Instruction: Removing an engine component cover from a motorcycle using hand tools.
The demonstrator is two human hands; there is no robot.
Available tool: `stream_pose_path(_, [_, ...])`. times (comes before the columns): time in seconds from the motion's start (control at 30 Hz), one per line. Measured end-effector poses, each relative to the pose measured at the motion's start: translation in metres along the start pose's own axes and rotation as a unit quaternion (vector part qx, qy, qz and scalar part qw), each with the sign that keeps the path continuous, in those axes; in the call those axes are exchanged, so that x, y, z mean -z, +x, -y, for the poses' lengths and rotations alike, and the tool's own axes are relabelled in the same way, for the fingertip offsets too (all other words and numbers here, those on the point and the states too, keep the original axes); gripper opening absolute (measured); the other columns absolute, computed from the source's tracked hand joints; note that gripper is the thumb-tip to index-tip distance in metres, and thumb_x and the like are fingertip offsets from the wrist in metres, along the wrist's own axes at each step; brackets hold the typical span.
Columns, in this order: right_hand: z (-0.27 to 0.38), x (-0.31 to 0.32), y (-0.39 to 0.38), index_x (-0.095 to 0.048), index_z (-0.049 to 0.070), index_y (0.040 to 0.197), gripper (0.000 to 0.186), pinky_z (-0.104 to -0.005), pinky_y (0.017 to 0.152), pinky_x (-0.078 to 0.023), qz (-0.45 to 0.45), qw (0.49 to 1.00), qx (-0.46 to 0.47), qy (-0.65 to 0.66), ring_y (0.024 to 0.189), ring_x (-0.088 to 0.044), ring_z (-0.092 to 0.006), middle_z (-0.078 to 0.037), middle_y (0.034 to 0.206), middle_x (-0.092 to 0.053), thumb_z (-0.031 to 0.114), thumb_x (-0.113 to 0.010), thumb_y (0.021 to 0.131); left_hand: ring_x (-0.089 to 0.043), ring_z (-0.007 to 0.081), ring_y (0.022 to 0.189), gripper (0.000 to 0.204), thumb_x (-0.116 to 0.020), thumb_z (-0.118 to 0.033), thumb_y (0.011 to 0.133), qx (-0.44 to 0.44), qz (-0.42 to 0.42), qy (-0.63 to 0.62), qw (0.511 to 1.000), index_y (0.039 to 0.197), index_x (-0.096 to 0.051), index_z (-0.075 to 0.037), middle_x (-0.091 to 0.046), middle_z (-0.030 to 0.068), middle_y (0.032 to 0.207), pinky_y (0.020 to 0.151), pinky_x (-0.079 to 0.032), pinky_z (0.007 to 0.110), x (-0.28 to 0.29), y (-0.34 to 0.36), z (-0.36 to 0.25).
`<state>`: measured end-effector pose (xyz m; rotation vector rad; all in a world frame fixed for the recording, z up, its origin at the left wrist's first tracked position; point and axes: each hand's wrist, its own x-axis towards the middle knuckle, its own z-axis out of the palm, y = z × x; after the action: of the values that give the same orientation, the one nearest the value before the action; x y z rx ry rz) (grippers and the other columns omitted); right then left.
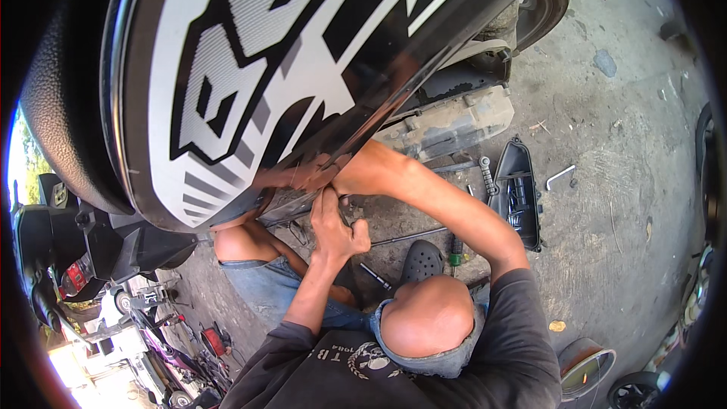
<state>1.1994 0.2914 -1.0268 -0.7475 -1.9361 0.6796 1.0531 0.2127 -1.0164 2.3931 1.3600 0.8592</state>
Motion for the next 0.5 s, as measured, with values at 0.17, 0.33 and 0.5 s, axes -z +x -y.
stream_pose_path(0.17, [-0.013, -0.031, 0.022, -0.057, -0.002, 0.1, 0.034, -0.0443, 0.066, -0.051, -0.031, 0.994, 0.083, 0.058, 0.08, -0.064, -0.0378, -0.022, 0.084, -0.064, 0.005, -0.064, 0.067, -0.048, 0.0383, 0.069, 0.039, -0.05, -0.009, 0.057, -0.016, 0.007, -0.005, 1.0, 0.092, -0.051, 0.008, -0.048, 0.0201, 0.078, 0.068, -0.044, 0.042, -0.003, 0.0, 0.003])
stream_pose_path(0.33, [0.025, 0.009, -0.002, -0.059, -0.001, 0.1, 0.028, -0.0441, 0.065, -0.051, 0.048, 0.995, -0.066, 0.054, 0.077, -0.063, -0.0403, -0.023, 0.083, -0.063, -0.001, -0.061, 0.071, -0.05, 0.0385, 0.072, 0.039, -0.049, -0.009, 0.057, -0.004, 0.018, 0.004, 1.0, 0.092, -0.052, 0.007, -0.051, 0.0216, 0.083, 0.07, -0.045, 0.04, 0.003, 0.0, 0.002])
stream_pose_path(0.5, [0.017, 0.014, -0.054, -0.06, -0.004, 0.1, 0.014, -0.0296, 0.063, -0.055, -0.293, 0.914, -0.19, 0.209, 0.073, -0.069, -0.0203, -0.014, 0.088, -0.067, -0.004, -0.055, 0.087, -0.053, 0.0396, 0.081, 0.034, -0.051, -0.013, 0.059, -0.001, 0.017, -0.011, 1.0, 0.087, -0.05, 0.006, -0.052, 0.0231, 0.09, 0.073, -0.046, 0.042, -0.002, 0.004, -0.002])
